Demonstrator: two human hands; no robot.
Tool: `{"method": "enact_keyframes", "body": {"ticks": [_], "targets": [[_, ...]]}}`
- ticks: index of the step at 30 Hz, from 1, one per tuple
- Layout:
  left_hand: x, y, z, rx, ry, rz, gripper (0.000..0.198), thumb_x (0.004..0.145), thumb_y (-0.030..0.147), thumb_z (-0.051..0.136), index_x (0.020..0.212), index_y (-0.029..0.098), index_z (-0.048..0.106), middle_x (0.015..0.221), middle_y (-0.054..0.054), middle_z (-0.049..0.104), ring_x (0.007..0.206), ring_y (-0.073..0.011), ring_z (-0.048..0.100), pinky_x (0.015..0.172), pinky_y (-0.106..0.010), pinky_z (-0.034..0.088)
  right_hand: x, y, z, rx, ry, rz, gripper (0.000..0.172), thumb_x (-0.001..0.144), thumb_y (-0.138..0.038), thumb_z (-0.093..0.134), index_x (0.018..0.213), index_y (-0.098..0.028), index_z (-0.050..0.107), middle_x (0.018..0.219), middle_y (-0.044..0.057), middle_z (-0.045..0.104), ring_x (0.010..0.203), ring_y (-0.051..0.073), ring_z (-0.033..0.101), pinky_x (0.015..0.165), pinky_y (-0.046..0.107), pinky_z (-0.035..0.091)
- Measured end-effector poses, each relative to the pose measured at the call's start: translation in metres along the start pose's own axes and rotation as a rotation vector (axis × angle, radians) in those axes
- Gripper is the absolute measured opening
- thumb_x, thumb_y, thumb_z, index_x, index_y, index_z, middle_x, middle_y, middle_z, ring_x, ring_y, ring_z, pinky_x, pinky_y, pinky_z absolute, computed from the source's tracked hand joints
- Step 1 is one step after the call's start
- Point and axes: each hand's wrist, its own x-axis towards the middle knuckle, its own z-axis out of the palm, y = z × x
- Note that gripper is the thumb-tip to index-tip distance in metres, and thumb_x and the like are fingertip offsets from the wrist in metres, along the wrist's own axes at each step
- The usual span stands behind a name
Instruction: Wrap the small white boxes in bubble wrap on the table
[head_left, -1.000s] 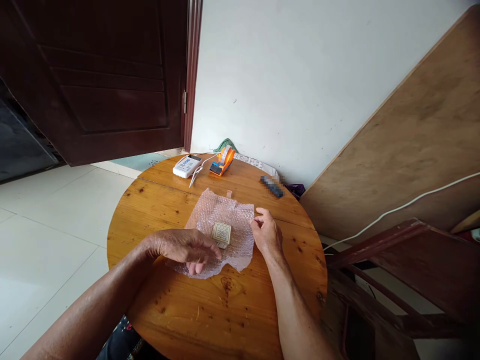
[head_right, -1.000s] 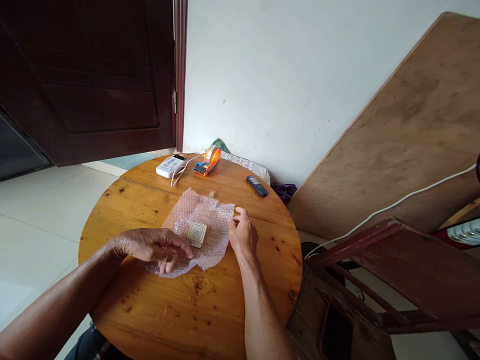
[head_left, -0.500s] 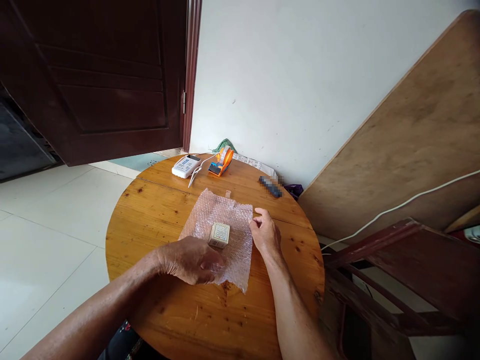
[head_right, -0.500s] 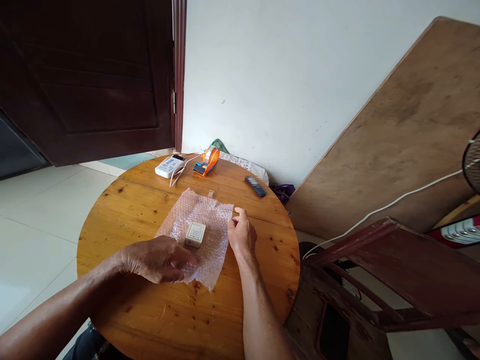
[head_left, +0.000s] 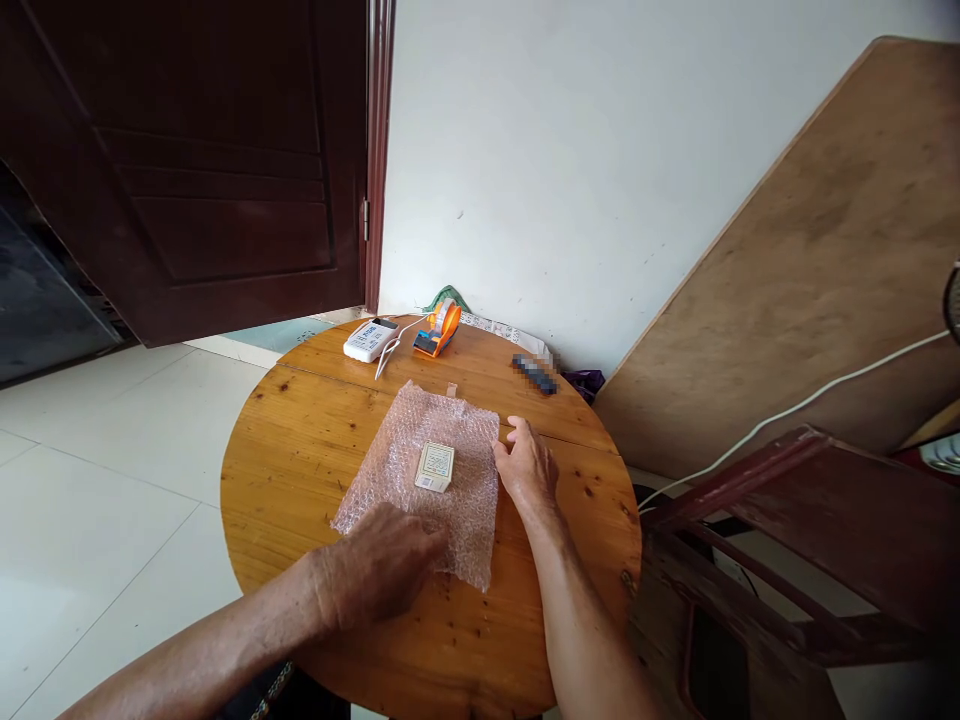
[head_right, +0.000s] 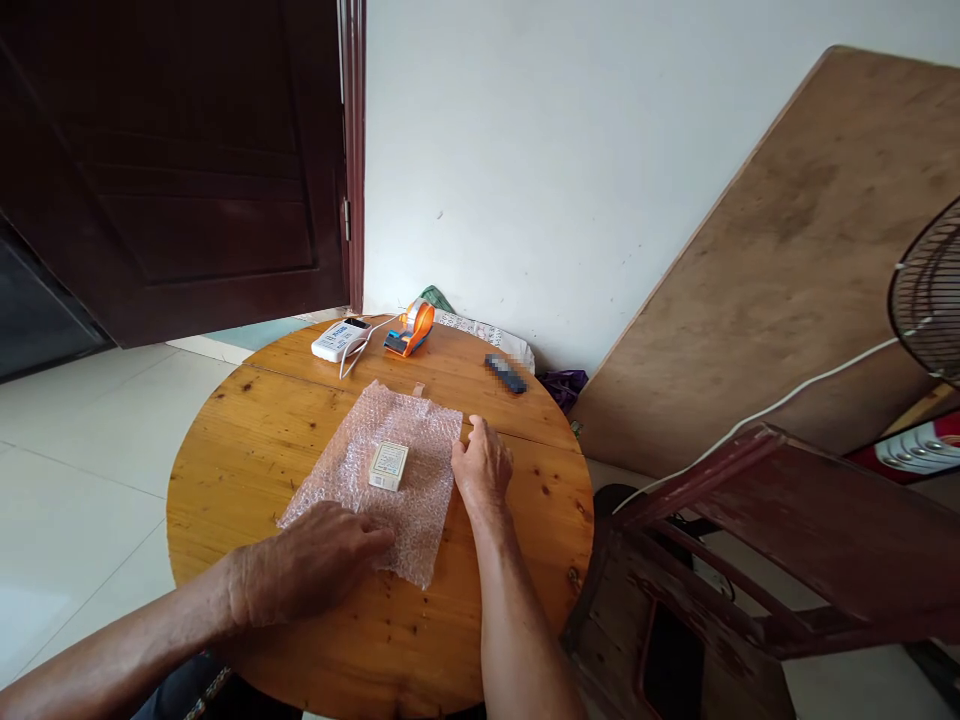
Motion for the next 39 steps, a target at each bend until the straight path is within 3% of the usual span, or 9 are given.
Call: {"method": "enact_keyframes", "body": {"ticks": [9, 14, 17, 21, 23, 26, 30, 34, 39], "targets": [[0.021, 0.011, 0.029, 0.006, 0.336, 0.040, 0.010, 0.086, 0.015, 0.054, 0.080, 0.017, 0.062, 0.103, -0.008, 0.062, 0.096, -0.0245, 0.055, 0.087, -0.039, 0.049, 0.002, 0.003, 0.006, 0.061, 0.062, -0.019, 0.034, 0.082, -0.019, 0.060, 0.116, -0.021, 0.061, 0.107, 0.008, 0.070, 0.099, 0.024, 0.064, 0.083, 0.034, 0.042], [0.024, 0.009, 0.050, -0.035, 0.484, 0.030, 0.011, 0.088, 0.015, 0.051, 0.084, 0.018, 0.060, 0.112, -0.007, 0.063, 0.106, -0.0241, 0.054, 0.094, -0.040, 0.047, -0.001, -0.006, -0.001, 0.443, 0.163, -0.147, 0.022, 0.082, -0.024, 0.052, 0.099, -0.020, 0.066, 0.093, 0.005, 0.071, 0.078, 0.019, 0.063, 0.076, 0.032, 0.047], [0.027, 0.008, 0.053, -0.032, 0.500, 0.039, 0.010, 0.088, 0.017, 0.053, 0.089, 0.018, 0.062, 0.117, -0.007, 0.065, 0.108, -0.0250, 0.055, 0.096, -0.042, 0.046, -0.010, -0.018, -0.013, 0.703, 0.028, -0.284, 0.024, 0.085, -0.034, 0.053, 0.098, -0.019, 0.067, 0.089, 0.006, 0.071, 0.078, 0.019, 0.064, 0.072, 0.030, 0.050], [0.031, 0.008, 0.052, -0.041, 0.513, 0.037, 0.015, 0.089, 0.020, 0.053, 0.098, 0.017, 0.065, 0.116, -0.008, 0.067, 0.110, -0.0267, 0.055, 0.098, -0.045, 0.044, -0.026, -0.034, -0.021, 0.644, -0.271, -0.510, 0.047, 0.074, -0.030, 0.067, 0.120, -0.020, 0.063, 0.118, 0.009, 0.070, 0.106, 0.023, 0.064, 0.089, 0.036, 0.050], [0.031, 0.009, 0.050, -0.043, 0.508, 0.030, 0.014, 0.089, 0.021, 0.054, 0.096, 0.016, 0.065, 0.113, -0.008, 0.068, 0.111, -0.0277, 0.054, 0.100, -0.045, 0.043, -0.034, -0.040, -0.020, 0.551, -0.318, -0.541, 0.056, 0.071, -0.021, 0.067, 0.127, -0.020, 0.060, 0.126, 0.011, 0.067, 0.116, 0.025, 0.061, 0.099, 0.040, 0.047], [0.030, 0.010, 0.046, -0.041, 0.481, 0.017, 0.013, 0.088, 0.021, 0.054, 0.092, 0.017, 0.065, 0.107, -0.007, 0.070, 0.108, -0.0275, 0.055, 0.098, -0.045, 0.043, -0.039, -0.042, -0.020, 0.491, -0.278, -0.518, 0.046, 0.072, -0.016, 0.062, 0.118, -0.020, 0.066, 0.118, 0.010, 0.071, 0.110, 0.025, 0.064, 0.098, 0.040, 0.048], [0.026, 0.012, 0.042, -0.034, 0.451, 0.024, 0.013, 0.090, 0.025, 0.054, 0.093, 0.017, 0.064, 0.118, -0.007, 0.067, 0.110, -0.0262, 0.055, 0.096, -0.043, 0.043, -0.034, -0.019, -0.039, 0.568, -0.081, -0.434, 0.039, 0.077, -0.031, 0.063, 0.115, -0.022, 0.067, 0.115, 0.007, 0.072, 0.105, 0.024, 0.067, 0.094, 0.036, 0.050], [0.023, 0.010, 0.043, -0.046, 0.436, 0.028, 0.023, 0.085, 0.038, 0.063, 0.096, 0.018, 0.062, 0.126, -0.007, 0.064, 0.112, -0.0275, 0.053, 0.096, -0.044, 0.043, -0.022, 0.035, -0.054, 0.468, 0.170, -0.202, 0.048, 0.076, -0.040, 0.062, 0.121, -0.022, 0.064, 0.121, 0.010, 0.070, 0.107, 0.027, 0.065, 0.095, 0.041, 0.049], [0.025, 0.008, 0.046, -0.045, 0.421, 0.026, 0.027, 0.082, 0.041, 0.067, 0.096, 0.019, 0.061, 0.122, -0.005, 0.063, 0.110, -0.0269, 0.053, 0.096, -0.044, 0.043, -0.023, 0.093, -0.041, 0.231, 0.125, -0.032, 0.047, 0.074, -0.034, 0.061, 0.119, -0.022, 0.064, 0.114, 0.010, 0.071, 0.103, 0.030, 0.066, 0.090, 0.044, 0.051]]}}
